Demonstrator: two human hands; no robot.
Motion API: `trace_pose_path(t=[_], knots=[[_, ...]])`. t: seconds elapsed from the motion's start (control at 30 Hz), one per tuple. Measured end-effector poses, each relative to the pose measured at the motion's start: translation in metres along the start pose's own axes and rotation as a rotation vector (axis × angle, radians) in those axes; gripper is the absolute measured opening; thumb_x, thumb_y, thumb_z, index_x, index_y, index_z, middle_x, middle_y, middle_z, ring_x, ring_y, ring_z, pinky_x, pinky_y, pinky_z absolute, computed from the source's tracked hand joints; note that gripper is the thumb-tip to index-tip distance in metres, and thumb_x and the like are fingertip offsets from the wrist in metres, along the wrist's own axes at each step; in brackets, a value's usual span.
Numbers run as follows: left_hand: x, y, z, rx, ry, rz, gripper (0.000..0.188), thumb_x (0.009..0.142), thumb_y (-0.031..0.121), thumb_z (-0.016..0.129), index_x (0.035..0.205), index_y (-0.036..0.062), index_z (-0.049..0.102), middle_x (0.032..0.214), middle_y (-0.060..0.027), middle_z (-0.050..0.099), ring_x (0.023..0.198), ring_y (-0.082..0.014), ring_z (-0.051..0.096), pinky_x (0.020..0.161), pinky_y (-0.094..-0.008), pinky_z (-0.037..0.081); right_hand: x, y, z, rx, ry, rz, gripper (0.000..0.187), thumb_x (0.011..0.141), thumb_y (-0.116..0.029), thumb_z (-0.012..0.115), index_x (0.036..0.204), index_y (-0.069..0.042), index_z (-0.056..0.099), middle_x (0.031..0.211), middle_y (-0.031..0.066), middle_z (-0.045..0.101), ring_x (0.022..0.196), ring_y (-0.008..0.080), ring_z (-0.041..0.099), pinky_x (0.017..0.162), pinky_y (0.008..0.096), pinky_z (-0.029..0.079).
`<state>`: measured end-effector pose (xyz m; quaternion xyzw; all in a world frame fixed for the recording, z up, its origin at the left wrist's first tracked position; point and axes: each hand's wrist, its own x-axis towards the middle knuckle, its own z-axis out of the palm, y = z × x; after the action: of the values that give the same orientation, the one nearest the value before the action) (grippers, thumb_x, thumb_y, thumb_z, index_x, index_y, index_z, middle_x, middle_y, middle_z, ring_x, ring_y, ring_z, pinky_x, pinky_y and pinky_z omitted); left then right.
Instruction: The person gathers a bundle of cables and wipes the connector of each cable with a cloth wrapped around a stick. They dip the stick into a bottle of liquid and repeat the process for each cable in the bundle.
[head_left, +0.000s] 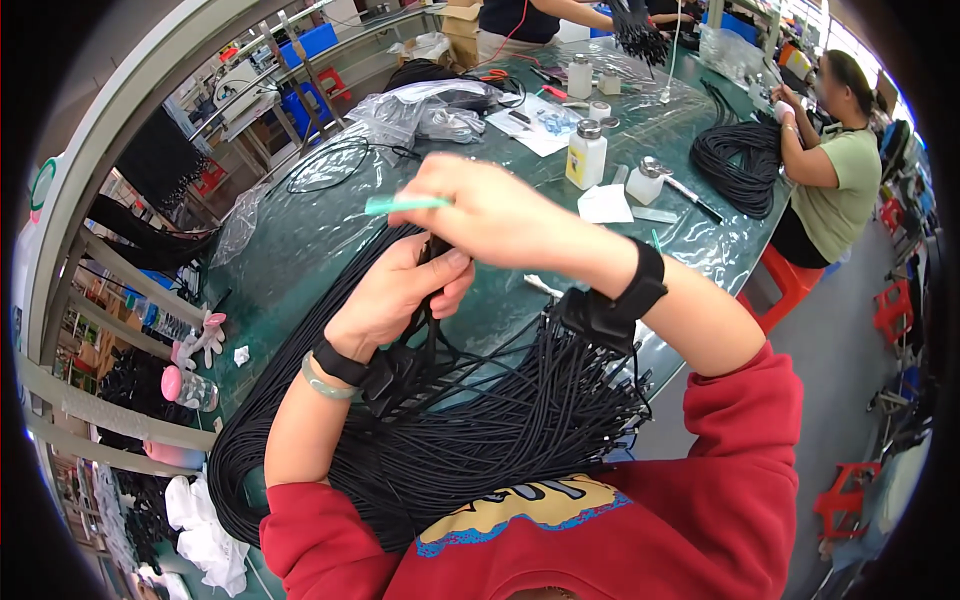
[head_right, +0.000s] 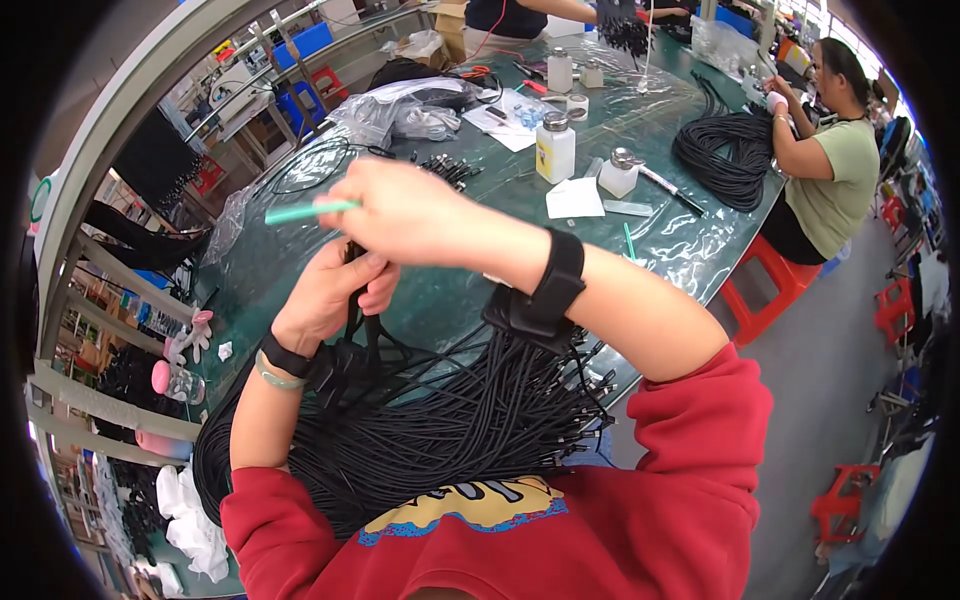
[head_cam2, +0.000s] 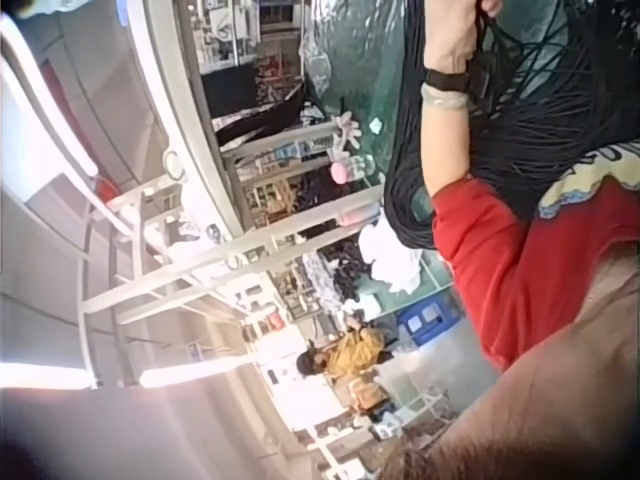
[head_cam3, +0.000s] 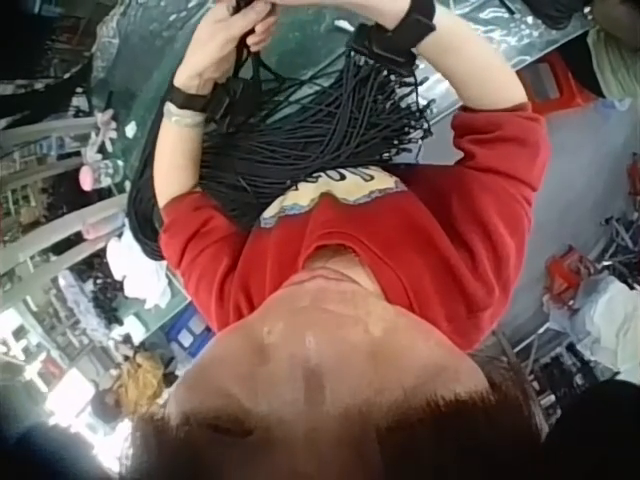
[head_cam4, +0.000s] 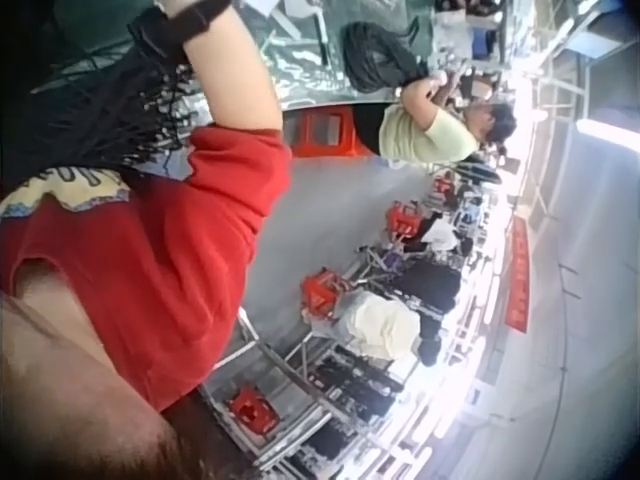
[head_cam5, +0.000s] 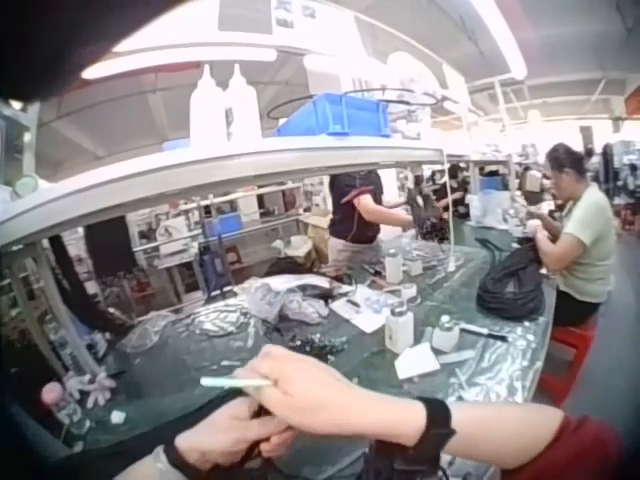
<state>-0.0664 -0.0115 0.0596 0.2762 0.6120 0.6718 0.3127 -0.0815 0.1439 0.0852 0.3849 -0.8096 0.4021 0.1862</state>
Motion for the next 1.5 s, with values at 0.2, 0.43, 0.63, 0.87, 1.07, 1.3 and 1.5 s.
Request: trace_pose_path(t=[0.2,0.43,0.63,0.87,1.07,1.3,1.5], knots=[[-0.001,0.003,0.005,-0.046,-0.007,0.015,0.027,0.088,0.019,0.047,0.101,-0.0043,0.048,0.061,0.0026,0.04,0.052,-0.0052,0.036,0.048,-0.0205,0.032,0.007,-0.009,-0.004,0.413,-0.093,0.437,0.046,0.085,-0.044,0.04,0.091,-0.002,0.061,0.092,0.0072,0.059,0.085,0.0144,0.051,0.074,0.0274,0.041],[-0.004,0.002,0.003,-0.206,-0.075,-0.104,0.028,0.085,0.019,0.052,0.099,-0.0048,0.049,0.059,0.003,0.04,0.051,-0.0051,0.036,0.047,-0.0201,0.032,0.014,0.001,0.004,0.452,-0.127,0.37,0.044,0.085,-0.041,0.041,0.093,-0.002,0.06,0.096,0.0088,0.058,0.079,0.0155,0.052,0.072,0.027,0.042],[0.0,0.01,0.005,-0.052,-0.083,-0.094,0.028,0.084,0.018,0.053,0.099,-0.005,0.048,0.059,0.0035,0.039,0.05,-0.005,0.035,0.046,-0.0199,0.03,0.013,-0.017,0.004,0.343,-0.153,0.387,0.032,0.082,-0.031,0.049,0.091,-0.004,0.061,0.089,0.0064,0.057,0.074,0.014,0.053,0.066,0.0276,0.042],[0.002,0.007,0.005,-0.225,-0.051,-0.16,0.023,0.082,0.015,0.055,0.092,-0.0043,0.051,0.059,0.0035,0.039,0.05,-0.0052,0.034,0.046,-0.02,0.028,0.01,-0.015,-0.027,-0.085,-0.048,-0.06,0.018,0.071,-0.02,0.06,0.077,-0.003,0.062,0.076,0.0051,0.053,0.071,0.0165,0.054,0.061,0.0285,0.043],[0.009,-0.001,0.007,-0.046,-0.073,-0.12,0.019,0.08,0.014,0.056,0.089,-0.0017,0.052,0.059,0.0036,0.038,0.05,-0.0054,0.034,0.046,-0.0199,0.027,0.005,-0.034,-0.032,-0.474,-0.441,-0.103,0.015,0.065,-0.016,0.062,0.069,-0.001,0.06,0.074,0.0085,0.052,0.068,0.0238,0.054,0.059,0.0308,0.043],[0.009,-0.001,0.019,-0.038,-0.027,-0.107,0.013,0.079,0.013,0.056,0.074,0.0024,0.049,0.057,0.0021,0.039,0.05,-0.0068,0.036,0.046,-0.0202,0.028,0.009,-0.026,-0.037,-0.201,-0.377,0.012,0.015,0.065,-0.014,0.061,0.069,0.0,0.059,0.076,0.0077,0.053,0.068,0.0246,0.055,0.06,0.0318,0.043],[0.011,-0.011,0.011,-0.04,-0.066,-0.088,0.016,0.08,0.014,0.055,0.083,-0.0014,0.052,0.057,0.0019,0.04,0.05,-0.0066,0.037,0.048,-0.02,0.03,0.005,-0.032,-0.031,-0.329,-0.53,0.075,0.015,0.065,-0.014,0.06,0.069,0.001,0.058,0.076,0.0076,0.053,0.067,0.0248,0.054,0.06,0.0313,0.043]])
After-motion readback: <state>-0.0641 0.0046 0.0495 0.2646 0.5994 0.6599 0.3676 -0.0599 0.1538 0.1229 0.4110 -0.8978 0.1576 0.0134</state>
